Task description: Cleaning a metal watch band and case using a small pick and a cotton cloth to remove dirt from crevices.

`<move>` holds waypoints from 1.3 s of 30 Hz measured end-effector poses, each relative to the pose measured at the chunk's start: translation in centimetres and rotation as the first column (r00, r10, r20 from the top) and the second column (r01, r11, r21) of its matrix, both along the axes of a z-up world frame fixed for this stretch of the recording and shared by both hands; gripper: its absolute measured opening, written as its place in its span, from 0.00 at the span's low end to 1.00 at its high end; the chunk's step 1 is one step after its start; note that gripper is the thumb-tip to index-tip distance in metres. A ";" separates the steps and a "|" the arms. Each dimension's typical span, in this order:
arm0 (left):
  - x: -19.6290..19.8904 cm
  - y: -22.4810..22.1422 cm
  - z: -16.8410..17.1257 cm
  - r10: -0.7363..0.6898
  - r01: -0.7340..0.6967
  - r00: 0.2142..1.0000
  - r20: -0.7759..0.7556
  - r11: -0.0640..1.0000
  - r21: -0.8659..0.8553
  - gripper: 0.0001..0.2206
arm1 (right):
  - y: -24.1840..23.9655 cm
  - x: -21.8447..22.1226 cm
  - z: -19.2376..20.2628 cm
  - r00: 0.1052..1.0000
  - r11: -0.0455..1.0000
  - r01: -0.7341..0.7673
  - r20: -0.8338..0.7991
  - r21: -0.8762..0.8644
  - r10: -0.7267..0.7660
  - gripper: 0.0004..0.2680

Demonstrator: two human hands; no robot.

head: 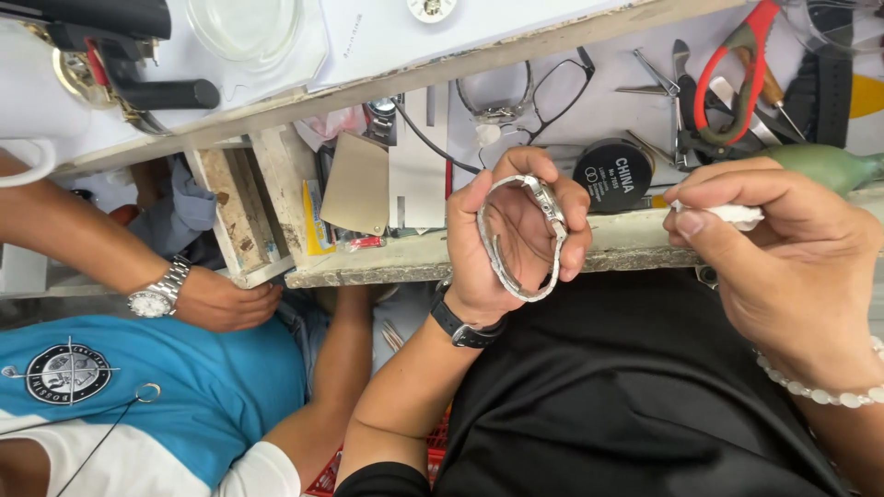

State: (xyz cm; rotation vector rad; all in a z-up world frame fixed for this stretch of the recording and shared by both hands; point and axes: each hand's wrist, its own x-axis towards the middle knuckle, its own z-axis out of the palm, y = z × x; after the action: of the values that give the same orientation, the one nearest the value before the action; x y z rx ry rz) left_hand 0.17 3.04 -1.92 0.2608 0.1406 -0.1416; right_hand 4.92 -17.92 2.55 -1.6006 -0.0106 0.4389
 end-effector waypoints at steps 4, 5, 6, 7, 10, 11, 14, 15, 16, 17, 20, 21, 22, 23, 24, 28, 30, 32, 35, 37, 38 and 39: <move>-0.2 0.3 -0.2 -0.025 0.024 0.999 -0.026 0.998 -0.053 0.19 | 0.7 -0.1 0.3 0.998 1.000 -0.002 -0.059 -0.024 0.001 0.04; -0.3 0.5 -0.2 -0.040 0.038 0.998 -0.045 0.998 -0.057 0.19 | 0.8 -0.2 0.3 0.998 1.000 -0.019 -0.058 -0.013 0.018 0.05; -0.3 0.5 -0.2 -0.058 0.053 0.996 -0.064 0.997 -0.064 0.19 | 0.9 -0.2 0.4 0.998 0.999 -0.033 -0.057 -0.003 0.033 0.06; -0.3 0.6 -0.2 -0.057 0.053 0.996 -0.065 0.997 -0.062 0.19 | 1.0 -0.2 0.7 0.998 0.999 -0.034 -0.057 -0.001 0.034 0.06; -0.3 0.6 -0.2 -0.073 0.067 0.996 -0.051 0.992 -0.106 0.19 | 1.3 -0.2 1.1 0.996 0.995 -0.085 -0.007 -0.055 0.084 0.06; -0.3 0.6 -0.2 -0.076 0.071 0.996 -0.042 0.992 -0.105 0.19 | 1.3 -0.3 0.8 0.995 0.991 -0.089 0.044 -0.105 0.094 0.07; -0.2 0.6 0.0 -0.083 0.080 0.996 -0.039 0.993 -0.086 0.19 | 1.5 -0.4 0.4 0.988 0.984 -0.072 0.122 -0.166 0.093 0.09; -0.2 0.6 0.0 -0.085 0.082 0.995 -0.048 0.994 -0.068 0.19 | 1.6 -0.4 0.3 0.986 0.983 -0.057 0.147 -0.176 0.084 0.10; -0.2 0.6 0.0 -0.086 0.083 0.995 -0.047 0.994 -0.067 0.19 | 1.6 -0.5 0.2 0.986 0.983 -0.055 0.148 -0.175 0.082 0.10; -0.2 0.6 0.0 -0.088 0.084 0.995 -0.053 0.994 -0.066 0.19 | 1.6 -0.5 0.0 0.987 0.995 -0.063 0.140 -0.073 0.073 0.07; -0.3 0.6 -0.1 -0.091 0.087 0.994 -0.053 0.993 -0.079 0.19 | 1.4 -0.5 -0.1 0.983 0.996 -0.089 0.162 0.027 0.084 0.03; -0.3 0.6 -0.2 -0.094 0.089 0.995 -0.045 0.992 -0.093 0.19 | 1.4 -0.4 -0.1 0.975 0.994 -0.109 0.196 0.024 0.102 0.03; -0.1 0.4 0.1 -0.097 0.093 0.994 -0.045 0.991 -0.095 0.19 | 1.5 -0.1 0.4 0.976 0.994 -0.105 0.195 0.021 0.099 0.03; 0.1 0.1 0.3 -0.057 0.056 0.998 -0.020 0.997 -0.044 0.19 | 1.7 0.2 0.9 0.962 0.989 -0.135 0.231 -0.053 0.143 0.03; 0.2 -0.2 0.4 -0.021 0.021 1.000 0.006 1.000 0.003 0.19 | 1.7 0.4 1.3 0.947 0.979 -0.159 0.260 -0.130 0.189 0.03; 0.2 -0.6 1.1 -0.023 0.022 1.000 -0.001 0.991 0.135 0.18 | 2.2 0.5 1.2 0.889 0.979 -0.132 0.418 -0.158 0.187 0.07; 0.1 -0.6 1.3 -0.031 0.035 0.999 -0.019 0.972 0.234 0.18 | 2.6 0.6 1.3 0.842 0.981 -0.149 0.504 -0.124 0.192 0.08; 0.0 -0.8 0.9 -0.021 0.028 0.999 -0.030 0.972 0.235 0.18 | 2.5 1.1 1.1 0.786 0.966 -0.169 0.565 -0.195 0.251 0.07; -0.1 -0.9 0.4 -0.013 0.023 0.999 -0.043 0.969 0.245 0.18 | 2.3 1.7 0.4 0.649 0.943 -0.174 0.687 -0.285 0.327 0.06; -0.1 -1.0 0.4 -0.018 0.029 0.999 -0.045 0.969 0.246 0.18 | 2.2 1.8 0.1 0.569 0.937 -0.158 0.747 -0.311 0.344 0.06; 0.0 -1.0 0.5 -0.022 0.036 0.998 -0.053 0.955 0.295 0.18 | 2.2 1.7 0.1 0.562 0.937 -0.157 0.752 -0.312 0.345 0.07; 0.0 -1.0 0.7 -0.024 0.044 0.998 -0.061 0.938 0.343 0.18 | 2.2 1.7 0.1 0.556 0.937 -0.157 0.756 -0.313 0.345 0.08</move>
State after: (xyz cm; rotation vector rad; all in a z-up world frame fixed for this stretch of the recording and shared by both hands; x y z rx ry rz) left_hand 0.22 2.01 -1.25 0.6103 0.2173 -0.1587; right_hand 6.61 -15.76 2.66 -1.9002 -0.9456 -0.1252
